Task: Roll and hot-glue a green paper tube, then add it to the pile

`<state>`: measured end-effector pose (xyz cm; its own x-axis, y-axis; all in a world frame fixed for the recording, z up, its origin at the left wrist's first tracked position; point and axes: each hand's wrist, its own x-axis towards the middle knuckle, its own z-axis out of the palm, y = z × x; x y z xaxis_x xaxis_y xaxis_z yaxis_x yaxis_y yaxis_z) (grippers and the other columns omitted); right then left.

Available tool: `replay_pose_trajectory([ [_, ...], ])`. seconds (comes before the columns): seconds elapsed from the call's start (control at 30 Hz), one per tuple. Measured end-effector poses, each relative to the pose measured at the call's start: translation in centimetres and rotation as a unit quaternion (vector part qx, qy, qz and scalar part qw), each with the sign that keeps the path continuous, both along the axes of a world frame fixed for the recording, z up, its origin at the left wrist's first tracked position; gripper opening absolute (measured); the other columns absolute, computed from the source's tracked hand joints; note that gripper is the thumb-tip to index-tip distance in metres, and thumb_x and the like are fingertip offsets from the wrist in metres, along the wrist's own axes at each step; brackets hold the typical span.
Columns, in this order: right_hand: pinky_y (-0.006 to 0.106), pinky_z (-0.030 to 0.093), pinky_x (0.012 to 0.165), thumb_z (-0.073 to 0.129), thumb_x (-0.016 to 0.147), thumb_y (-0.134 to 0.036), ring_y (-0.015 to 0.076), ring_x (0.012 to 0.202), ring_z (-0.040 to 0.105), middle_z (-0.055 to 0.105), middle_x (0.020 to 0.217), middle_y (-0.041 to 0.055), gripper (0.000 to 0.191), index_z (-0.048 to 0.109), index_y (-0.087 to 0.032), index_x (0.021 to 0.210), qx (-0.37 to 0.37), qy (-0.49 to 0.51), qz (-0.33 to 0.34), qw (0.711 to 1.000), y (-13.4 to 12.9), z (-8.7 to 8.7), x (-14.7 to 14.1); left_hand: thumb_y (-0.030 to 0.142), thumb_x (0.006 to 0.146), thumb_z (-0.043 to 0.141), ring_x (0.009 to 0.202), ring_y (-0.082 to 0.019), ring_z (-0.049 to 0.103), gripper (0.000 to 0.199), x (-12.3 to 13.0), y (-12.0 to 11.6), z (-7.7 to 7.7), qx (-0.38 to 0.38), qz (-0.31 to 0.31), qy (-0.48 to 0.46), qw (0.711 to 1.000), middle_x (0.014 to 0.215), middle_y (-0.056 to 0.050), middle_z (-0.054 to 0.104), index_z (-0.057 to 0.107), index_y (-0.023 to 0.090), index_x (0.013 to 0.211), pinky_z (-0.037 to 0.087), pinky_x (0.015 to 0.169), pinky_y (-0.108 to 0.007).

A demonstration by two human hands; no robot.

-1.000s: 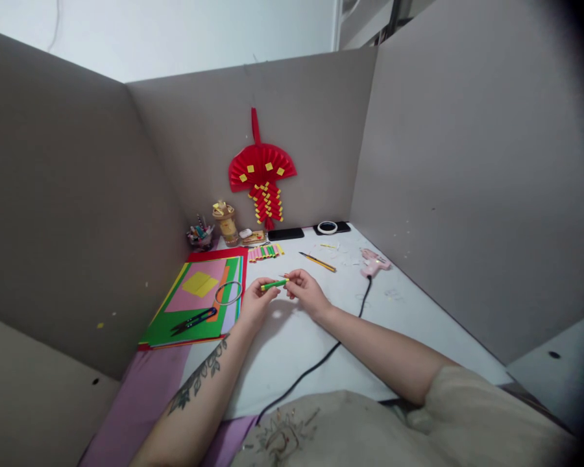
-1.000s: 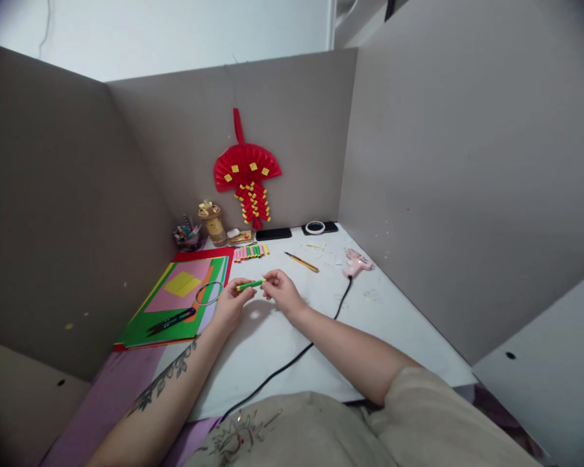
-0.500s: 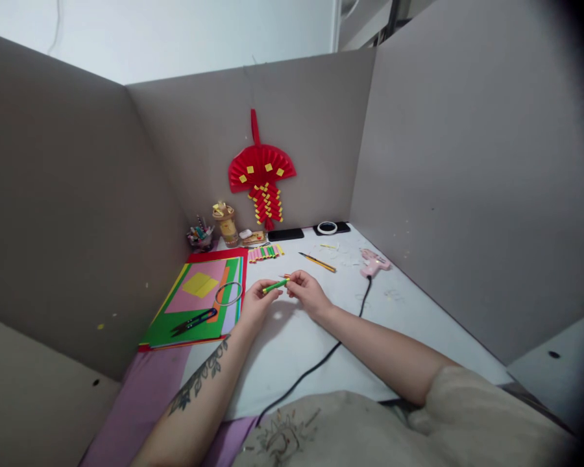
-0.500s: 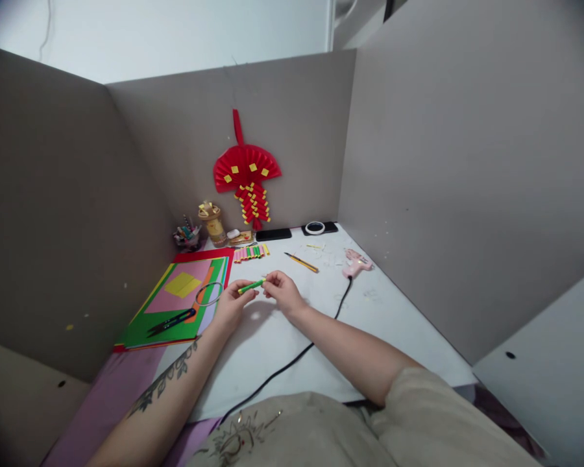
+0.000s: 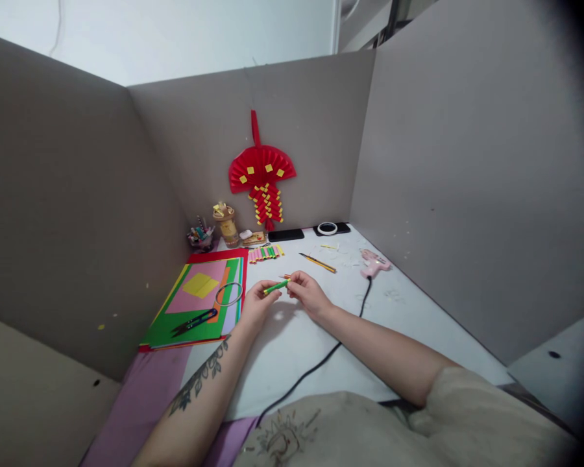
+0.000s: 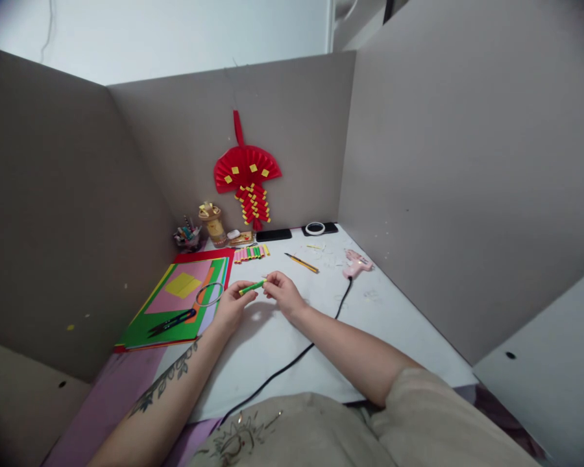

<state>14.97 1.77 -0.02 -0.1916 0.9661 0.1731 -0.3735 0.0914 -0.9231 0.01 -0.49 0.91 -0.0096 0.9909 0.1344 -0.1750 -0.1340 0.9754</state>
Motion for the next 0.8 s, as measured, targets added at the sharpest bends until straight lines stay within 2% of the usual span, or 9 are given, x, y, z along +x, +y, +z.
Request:
replay_pose_trajectory([
  [0.17, 0.021, 0.037, 0.054, 0.064, 0.067, -0.028, 0.0086, 0.055, 0.048, 0.053, 0.060, -0.0046, 0.018, 0.050, -0.019, 0.071, -0.009, 0.003, -0.002, 1.000, -0.1, 0.1, -0.1, 0.025, 0.061, 0.075, 0.068, -0.012, 0.056, 0.028, 0.0, 0.0, 0.0, -0.004, 0.004, 0.017, 1.000, 0.078, -0.001, 0.063, 0.062, 0.017, 0.085, 0.042, 0.066, -0.025],
  [0.27, 0.021, 0.036, 0.054, 0.065, 0.067, -0.029, 0.0086, 0.055, 0.048, 0.053, 0.060, -0.0047, 0.018, 0.050, -0.019, 0.071, -0.009, 0.007, -0.005, 1.000, 0.0, 0.1, -0.1, 0.025, 0.062, 0.074, 0.072, -0.013, 0.056, 0.035, 0.1, 0.0, 0.0, 0.005, 0.000, 0.009, 1.000, 0.087, -0.002, 0.062, 0.060, 0.018, 0.092, 0.042, 0.068, -0.025],
  [0.4, 0.021, 0.035, 0.054, 0.066, 0.067, -0.029, 0.0084, 0.055, 0.047, 0.052, 0.060, -0.0055, 0.019, 0.050, -0.019, 0.072, -0.008, 0.024, -0.043, 0.999, 0.5, -0.2, 0.0, 0.021, 0.061, 0.074, 0.074, -0.010, 0.053, 0.044, 0.1, 0.4, -0.3, 0.051, 0.067, -0.022, 0.996, 0.087, 0.001, 0.055, 0.052, 0.021, 0.098, 0.042, 0.069, -0.023],
  [0.53, 0.021, 0.035, 0.052, 0.067, 0.065, -0.031, 0.0086, 0.054, 0.046, 0.051, 0.060, -0.0059, 0.022, 0.050, -0.020, 0.074, -0.018, 0.034, -0.082, 0.996, 1.1, -0.6, 0.3, 0.022, 0.062, 0.072, 0.068, -0.009, 0.048, 0.034, -0.3, 0.7, -0.5, 0.067, 0.129, -0.001, 0.989, 0.076, 0.004, 0.048, 0.052, 0.020, 0.090, 0.038, 0.066, -0.020],
  [0.8, 0.021, 0.035, 0.053, 0.068, 0.064, -0.031, 0.0083, 0.055, 0.046, 0.050, 0.060, -0.0059, 0.022, 0.050, -0.020, 0.072, -0.020, 0.028, -0.074, 0.997, 0.9, -0.4, 0.2, 0.031, 0.064, 0.071, 0.062, -0.010, 0.043, 0.024, -0.6, 0.6, -0.4, 0.059, 0.129, 0.045, 0.989, 0.069, 0.003, 0.050, 0.060, 0.017, 0.080, 0.033, 0.059, -0.022],
])
